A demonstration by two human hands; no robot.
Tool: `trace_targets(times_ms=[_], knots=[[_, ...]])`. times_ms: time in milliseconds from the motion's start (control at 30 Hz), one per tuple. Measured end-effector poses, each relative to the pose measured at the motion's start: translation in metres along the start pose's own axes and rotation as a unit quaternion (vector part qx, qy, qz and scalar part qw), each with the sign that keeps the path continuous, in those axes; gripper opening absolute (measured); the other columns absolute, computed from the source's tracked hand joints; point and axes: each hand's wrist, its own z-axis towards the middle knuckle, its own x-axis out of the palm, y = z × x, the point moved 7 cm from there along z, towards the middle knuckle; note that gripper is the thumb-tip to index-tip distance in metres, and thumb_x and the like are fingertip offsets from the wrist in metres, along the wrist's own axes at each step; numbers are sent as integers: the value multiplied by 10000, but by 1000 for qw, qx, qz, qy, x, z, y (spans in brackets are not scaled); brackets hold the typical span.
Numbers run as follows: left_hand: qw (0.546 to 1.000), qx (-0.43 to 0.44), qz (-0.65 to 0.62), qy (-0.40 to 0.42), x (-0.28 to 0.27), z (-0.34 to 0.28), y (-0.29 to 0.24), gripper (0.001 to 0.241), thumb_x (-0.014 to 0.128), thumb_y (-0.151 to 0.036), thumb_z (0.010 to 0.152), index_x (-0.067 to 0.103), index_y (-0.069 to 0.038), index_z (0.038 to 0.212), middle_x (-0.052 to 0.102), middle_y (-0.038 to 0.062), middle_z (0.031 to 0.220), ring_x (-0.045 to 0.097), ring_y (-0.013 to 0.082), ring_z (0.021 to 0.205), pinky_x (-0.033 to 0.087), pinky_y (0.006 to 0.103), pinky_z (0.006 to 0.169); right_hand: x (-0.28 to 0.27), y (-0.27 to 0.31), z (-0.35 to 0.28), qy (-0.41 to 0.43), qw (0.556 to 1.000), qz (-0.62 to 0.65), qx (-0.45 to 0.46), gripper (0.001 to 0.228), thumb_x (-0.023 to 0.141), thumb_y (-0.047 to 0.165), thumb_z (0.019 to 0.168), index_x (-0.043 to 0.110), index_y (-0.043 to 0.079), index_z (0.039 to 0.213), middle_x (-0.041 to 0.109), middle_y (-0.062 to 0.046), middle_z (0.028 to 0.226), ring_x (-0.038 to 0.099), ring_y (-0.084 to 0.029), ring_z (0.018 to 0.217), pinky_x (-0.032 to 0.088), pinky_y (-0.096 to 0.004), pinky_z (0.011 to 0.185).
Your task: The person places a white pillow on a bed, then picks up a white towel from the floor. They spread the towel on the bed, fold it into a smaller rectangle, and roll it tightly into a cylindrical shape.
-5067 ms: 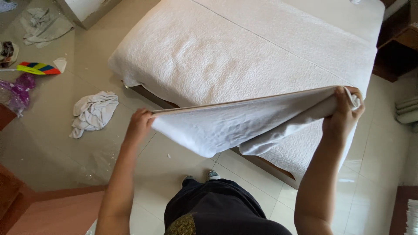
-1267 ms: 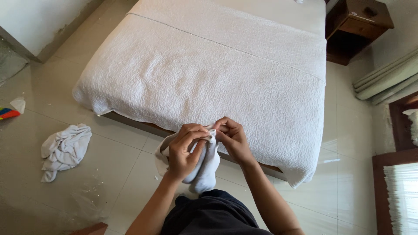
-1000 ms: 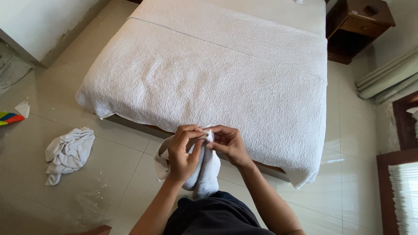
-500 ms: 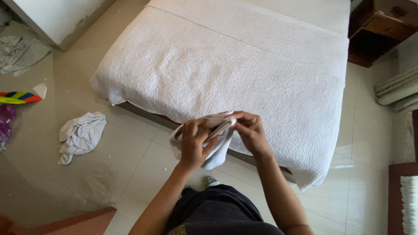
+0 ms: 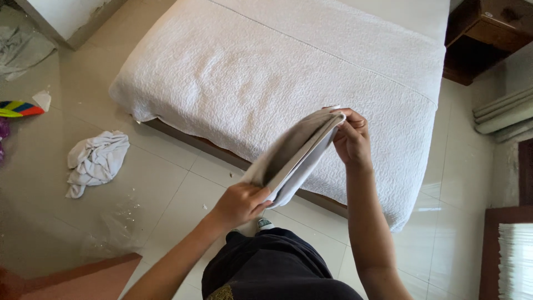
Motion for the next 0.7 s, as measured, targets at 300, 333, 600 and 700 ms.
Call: trace_targets(times_ms=[300, 333, 600, 700], knots=[[977, 49, 176, 112, -21, 0, 6, 186, 666, -245, 933, 761, -89, 901, 751, 38, 1037, 617, 218, 1188, 392, 444, 1114, -44, 5, -10, -14, 999, -51, 2, 158, 609, -1, 1025, 691, -47, 1152, 720, -200, 1232, 712, -245, 1111, 566, -359, 1028], [977, 49, 176, 113, -20, -2, 1, 186, 666, -245, 933, 761, -89, 901, 751, 38, 1037, 617, 218, 1188, 392, 444, 1114, -58, -1, -8, -15, 999, -50, 2, 158, 609, -1, 1025, 691, -47, 1152, 720, -200, 1232, 712, -245, 1111, 566, -359, 1028], [971, 178, 102, 126, 6, -7, -55, 104, 643, -141, 962, 690, -72, 1026, 719, 74, 1060, 640, 298, 1140, 500, 446, 1086, -78, -8, -14, -97, 995, -24, 3, 125, 593, 16, 1021, 699, -13, 1079, 720, -196, 1208, 711, -286, 1191, 571, -418, 1092], [964, 144, 175, 136, 16, -6, -36, 231, 626, -98, 878, 665, -145, 1100, 720, 57, 1114, 636, 332, 1137, 563, 442, 968, -85, -10, -20, -81, 996, -23, 4, 116, 600, 17, 1030, 693, -10, 1093, 720, -205, 1210, 714, -296, 1171, 579, -434, 1050]])
